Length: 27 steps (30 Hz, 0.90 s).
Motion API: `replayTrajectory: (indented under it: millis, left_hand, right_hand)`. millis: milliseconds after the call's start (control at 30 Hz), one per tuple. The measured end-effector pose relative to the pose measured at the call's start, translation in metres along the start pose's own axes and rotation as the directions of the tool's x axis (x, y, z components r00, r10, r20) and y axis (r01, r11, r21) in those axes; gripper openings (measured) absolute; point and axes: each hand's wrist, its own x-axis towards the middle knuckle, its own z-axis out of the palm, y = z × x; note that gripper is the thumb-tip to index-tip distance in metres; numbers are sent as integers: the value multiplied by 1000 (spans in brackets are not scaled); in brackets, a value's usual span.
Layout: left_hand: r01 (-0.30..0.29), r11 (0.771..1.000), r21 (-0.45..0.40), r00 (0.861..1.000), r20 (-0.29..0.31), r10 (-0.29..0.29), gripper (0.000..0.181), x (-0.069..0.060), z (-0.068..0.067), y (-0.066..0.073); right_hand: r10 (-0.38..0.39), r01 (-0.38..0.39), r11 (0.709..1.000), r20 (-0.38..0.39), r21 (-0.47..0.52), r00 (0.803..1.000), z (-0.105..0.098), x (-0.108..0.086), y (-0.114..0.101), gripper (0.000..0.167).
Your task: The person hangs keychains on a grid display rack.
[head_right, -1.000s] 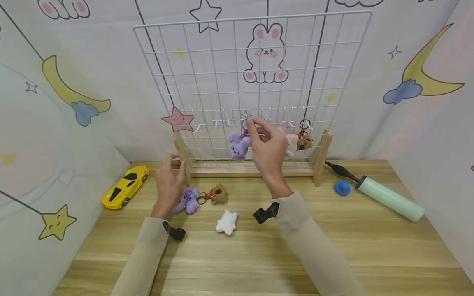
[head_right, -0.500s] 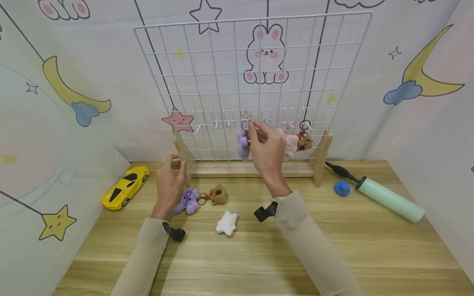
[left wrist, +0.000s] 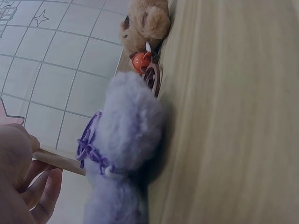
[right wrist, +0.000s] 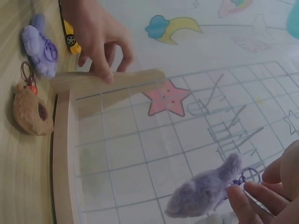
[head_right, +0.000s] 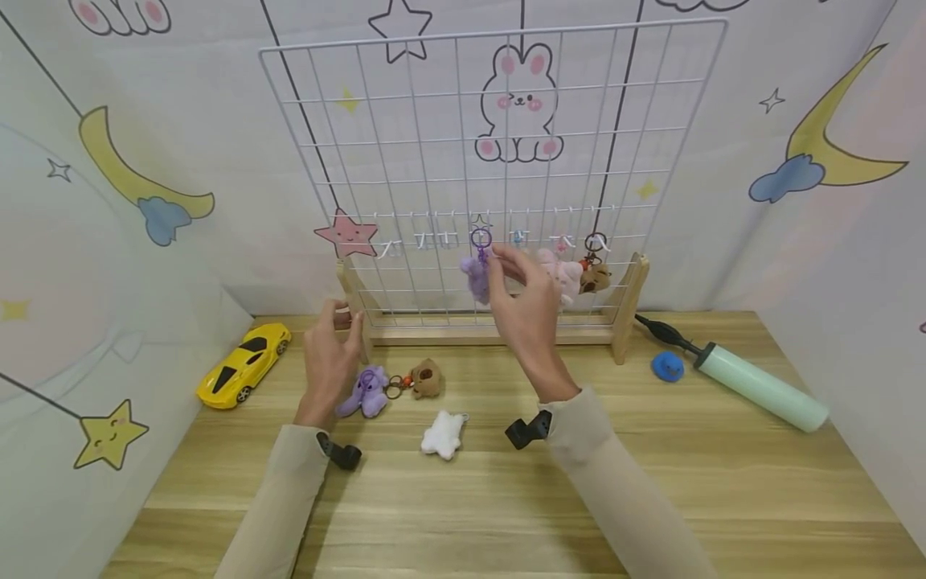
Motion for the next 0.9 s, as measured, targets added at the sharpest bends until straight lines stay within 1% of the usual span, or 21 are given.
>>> replayTrajectory:
  millis: [167,233,333,467,500,533,600,667,733,767,833,900]
  left_hand:
    - [0,1000,-3,1000,2,0,28,-1,1,0]
    - [-1,1000,-2,1000,2,1,28,-1,1,0]
    - [0,1000,-1,1000,2,0,27,0,1,0]
    - [-1,1000,-1,1000,-1,1,26,0,0,1]
    - [1,1000,-1,1000,-1,-1,26,0,0,1]
    - [1,1000,-1,1000,-1,-1,26,0,0,1]
    - [-3,1000,-2,1000,-2,3,25,-1,0,2]
    - [-2,1000,-3,1000,0,2,25,-1,0,1]
    - [-3,1000,-4,1000,0,3,25,-1,0,1]
    - [-4,1000,-5,1000,0,4,26,-1,0,1]
    - [0,1000,-5,1000,2,0,25,-1,0,1]
    - [-1,1000,-4,1000,0,1,26,0,-1,0]
  right_hand:
    - [-36,37,997,-8,64,999,-10,-10,1,24]
    - [-50,51,996,-15,76,999,-15,-14,2,24]
    - [-85,85,994,-14,61,996,-21,-19,3,23]
    - [-158,158,987,18,7,987,-30,-26,10,21]
    - [-175,175,985,27,2,984,-33,-28,12,21]
    - [-204,203,978,43,41,978,-36,-29,33,23]
    - [-219,217,975,46,39,975,-45,-33,39,23]
    - [-209,207,978,30,36,978,-56,-36,47,23]
    - [-184,184,983,-4,27,983,-70,-37,56,23]
    - [-151,150,988,-35,-22,988,-77,-37,42,21]
    - [-104,103,994,-92,-22,990,-90,-36,50,22]
    - [-61,57,998,-170,-24,984,-102,-33,59,23]
